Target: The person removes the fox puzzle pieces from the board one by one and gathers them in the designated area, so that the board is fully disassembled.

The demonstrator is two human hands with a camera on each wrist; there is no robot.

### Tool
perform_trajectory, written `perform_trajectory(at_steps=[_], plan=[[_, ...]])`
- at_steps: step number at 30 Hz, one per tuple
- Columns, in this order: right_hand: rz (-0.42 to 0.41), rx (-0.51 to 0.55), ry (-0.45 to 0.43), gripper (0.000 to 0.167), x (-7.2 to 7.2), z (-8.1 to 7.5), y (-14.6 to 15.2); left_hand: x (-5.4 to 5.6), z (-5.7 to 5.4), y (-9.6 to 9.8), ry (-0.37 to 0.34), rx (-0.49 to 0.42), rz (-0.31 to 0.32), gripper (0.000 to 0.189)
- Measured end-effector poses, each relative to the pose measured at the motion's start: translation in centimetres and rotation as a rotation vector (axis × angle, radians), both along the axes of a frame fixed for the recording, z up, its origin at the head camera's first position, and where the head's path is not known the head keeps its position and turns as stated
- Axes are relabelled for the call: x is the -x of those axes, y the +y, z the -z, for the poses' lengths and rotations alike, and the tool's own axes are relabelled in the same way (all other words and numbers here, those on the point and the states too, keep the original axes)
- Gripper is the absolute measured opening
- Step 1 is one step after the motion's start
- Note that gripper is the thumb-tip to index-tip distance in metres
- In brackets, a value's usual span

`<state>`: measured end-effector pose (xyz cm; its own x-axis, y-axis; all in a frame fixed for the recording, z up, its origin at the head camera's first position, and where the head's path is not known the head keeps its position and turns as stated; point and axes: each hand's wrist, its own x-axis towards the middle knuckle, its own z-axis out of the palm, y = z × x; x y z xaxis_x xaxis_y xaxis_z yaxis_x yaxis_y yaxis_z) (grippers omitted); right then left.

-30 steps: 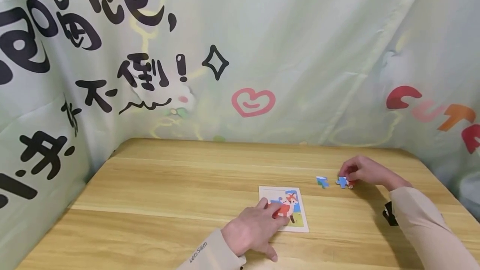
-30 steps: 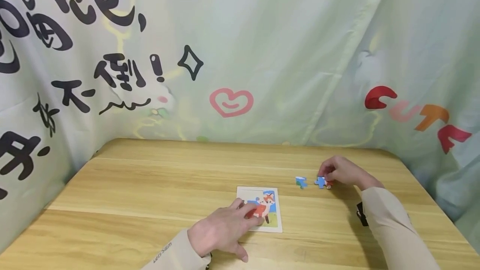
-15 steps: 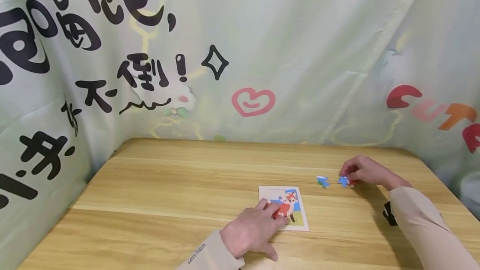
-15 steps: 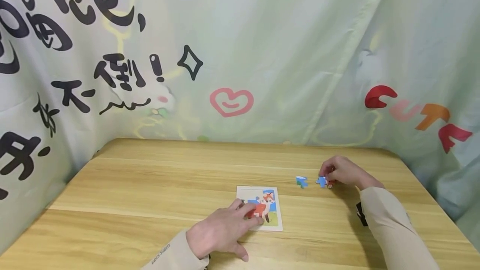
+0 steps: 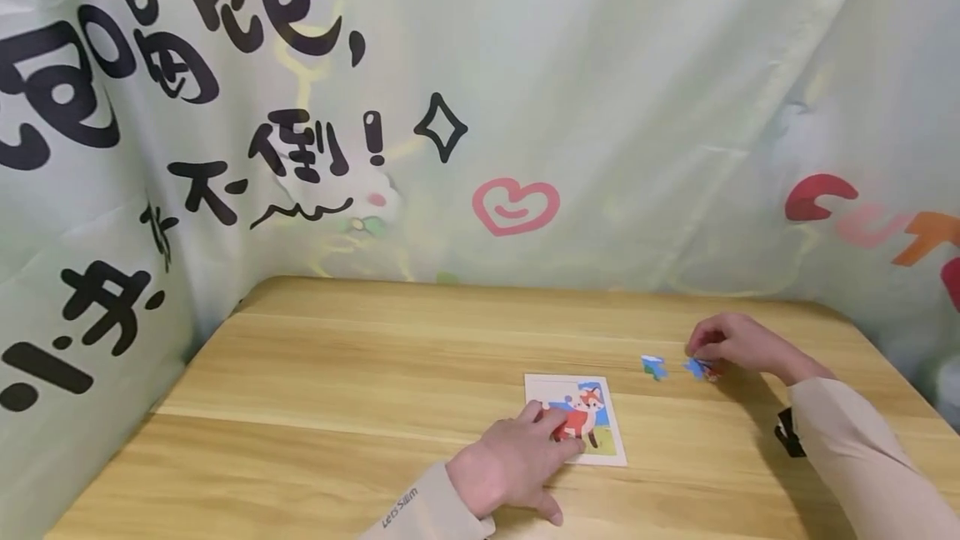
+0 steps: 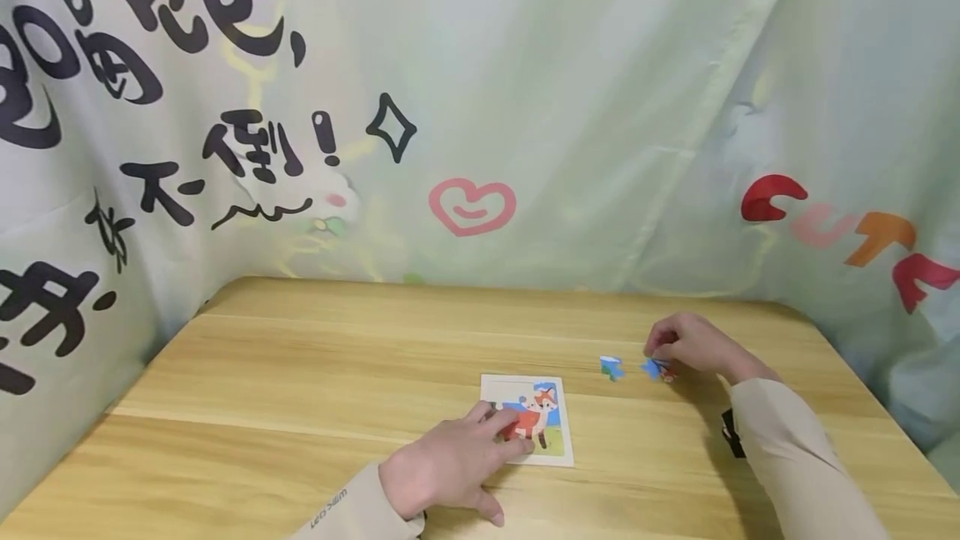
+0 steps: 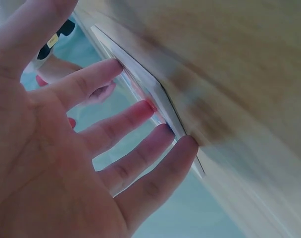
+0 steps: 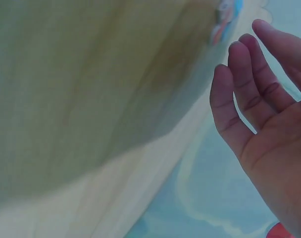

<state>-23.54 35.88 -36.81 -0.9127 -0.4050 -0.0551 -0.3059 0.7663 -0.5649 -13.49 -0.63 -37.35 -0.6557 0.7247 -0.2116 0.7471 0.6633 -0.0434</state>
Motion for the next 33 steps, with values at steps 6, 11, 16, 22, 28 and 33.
perform_trajectory(at_steps=[6,11,16,22,28,33], plan=[[0.002,0.025,-0.019,0.005,-0.1,-0.4,-1.0,-0.1,0.3,0.1,-0.020,-0.012,-0.008,0.077],[-0.016,0.010,-0.007,0.004,-0.1,-0.7,-1.8,-0.2,0.3,0.1,-0.035,-0.021,-0.008,0.078],[-0.054,0.007,0.008,0.002,-0.1,-1.4,-2.9,-0.2,0.1,0.2,-0.025,-0.005,-0.003,0.079],[-0.161,0.038,0.044,0.007,0.2,-1.6,-4.6,-0.3,-0.1,0.2,-0.021,-0.004,0.008,0.079],[-0.262,0.072,0.023,0.006,-0.2,-1.8,-6.4,-0.5,0.2,0.2,-0.033,0.014,0.003,0.079],[-0.276,0.078,0.004,0.012,-0.3,-2.4,-7.8,-0.2,0.0,0.4,-0.022,0.008,0.007,0.079]])
